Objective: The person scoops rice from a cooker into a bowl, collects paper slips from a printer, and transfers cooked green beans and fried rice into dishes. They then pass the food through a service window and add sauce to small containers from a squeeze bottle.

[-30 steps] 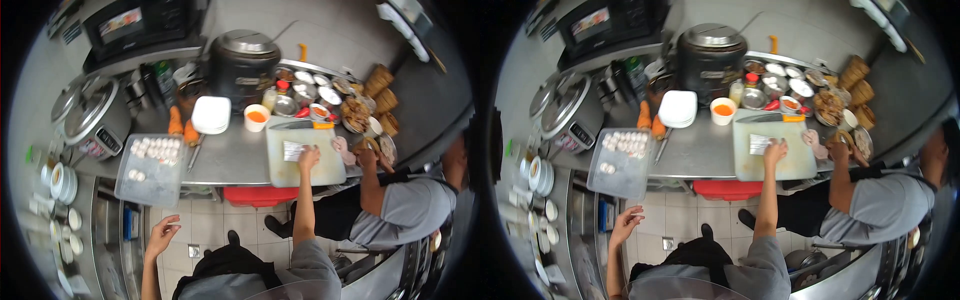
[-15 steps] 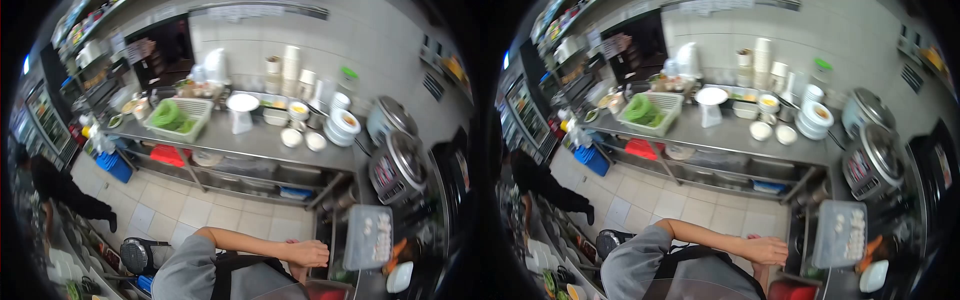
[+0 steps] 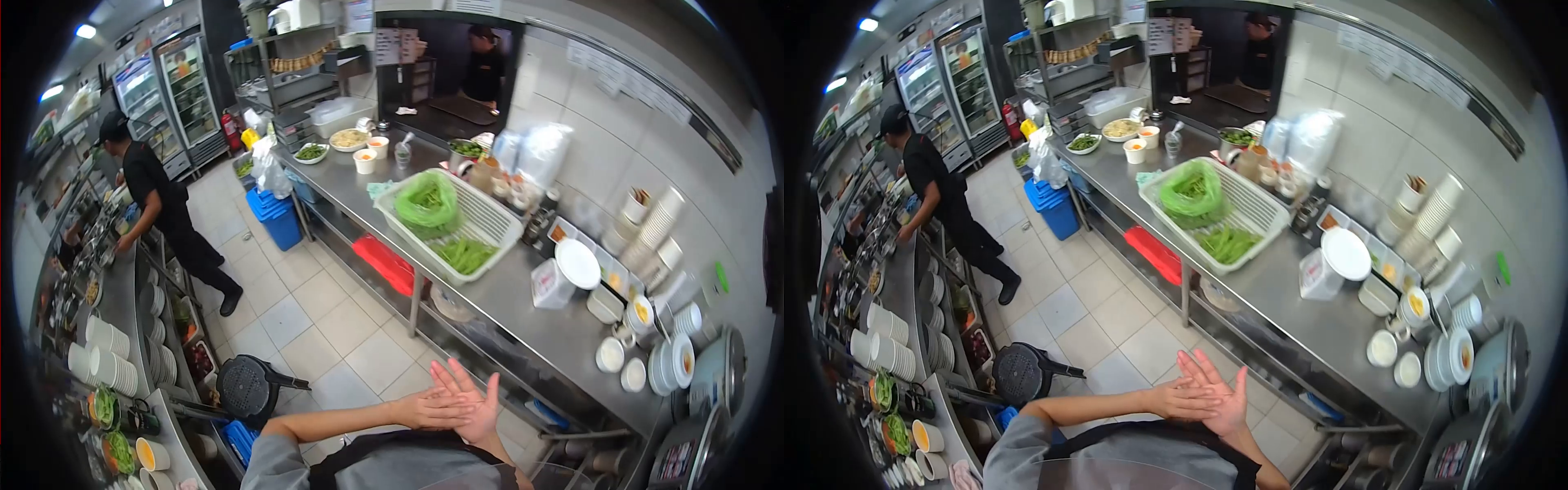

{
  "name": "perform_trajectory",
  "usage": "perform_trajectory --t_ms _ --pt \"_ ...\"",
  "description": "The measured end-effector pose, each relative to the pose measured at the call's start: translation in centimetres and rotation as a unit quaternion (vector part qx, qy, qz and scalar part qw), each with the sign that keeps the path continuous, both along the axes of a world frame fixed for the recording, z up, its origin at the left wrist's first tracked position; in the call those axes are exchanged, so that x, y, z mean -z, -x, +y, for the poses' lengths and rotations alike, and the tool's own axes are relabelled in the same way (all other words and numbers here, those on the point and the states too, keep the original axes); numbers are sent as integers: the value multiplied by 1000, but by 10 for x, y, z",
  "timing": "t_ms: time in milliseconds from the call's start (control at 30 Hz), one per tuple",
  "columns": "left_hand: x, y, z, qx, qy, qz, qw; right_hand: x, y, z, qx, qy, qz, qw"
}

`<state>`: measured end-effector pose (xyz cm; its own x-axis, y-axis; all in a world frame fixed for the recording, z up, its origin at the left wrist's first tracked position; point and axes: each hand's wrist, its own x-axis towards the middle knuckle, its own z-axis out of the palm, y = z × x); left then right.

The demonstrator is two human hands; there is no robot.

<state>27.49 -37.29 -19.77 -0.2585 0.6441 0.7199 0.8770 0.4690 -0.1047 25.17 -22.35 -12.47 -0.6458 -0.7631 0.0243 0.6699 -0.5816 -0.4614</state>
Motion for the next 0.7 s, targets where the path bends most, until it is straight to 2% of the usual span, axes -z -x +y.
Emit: perform_trajectory --t_ms 33,133,167,233,333,433,567,633,700 --pt "14 9 -13 -29 -20 -31 999 -6 15 -5 20 -1 -17 1000" --pt "14 44 -34 -152 58 -156 974 -3 71 -11 109 37 -61 992" --pt "15 63 -40 -192 49 -184 963 3 92 -11 143 55 -76 985" --pt "14 103 -65 -202 0 -200 959 10 132 -9 206 100 -86 970" --pt "-10 170 -107 -218 -55 -185 957 14 193 -10 303 79 -44 949" --pt "-42 234 -155 -248 -138 -170 944 8 257 -34 355 80 -20 931" --pt "-66 283 -212 -298 -242 -191 904 -1 343 -112 323 76 -57 942" --pt "-59 295 -244 -281 -340 -267 857 -12 373 -163 201 120 -99 967" --pt "-38 314 -289 -284 -407 -291 818 -25 389 -217 103 90 -84 987"
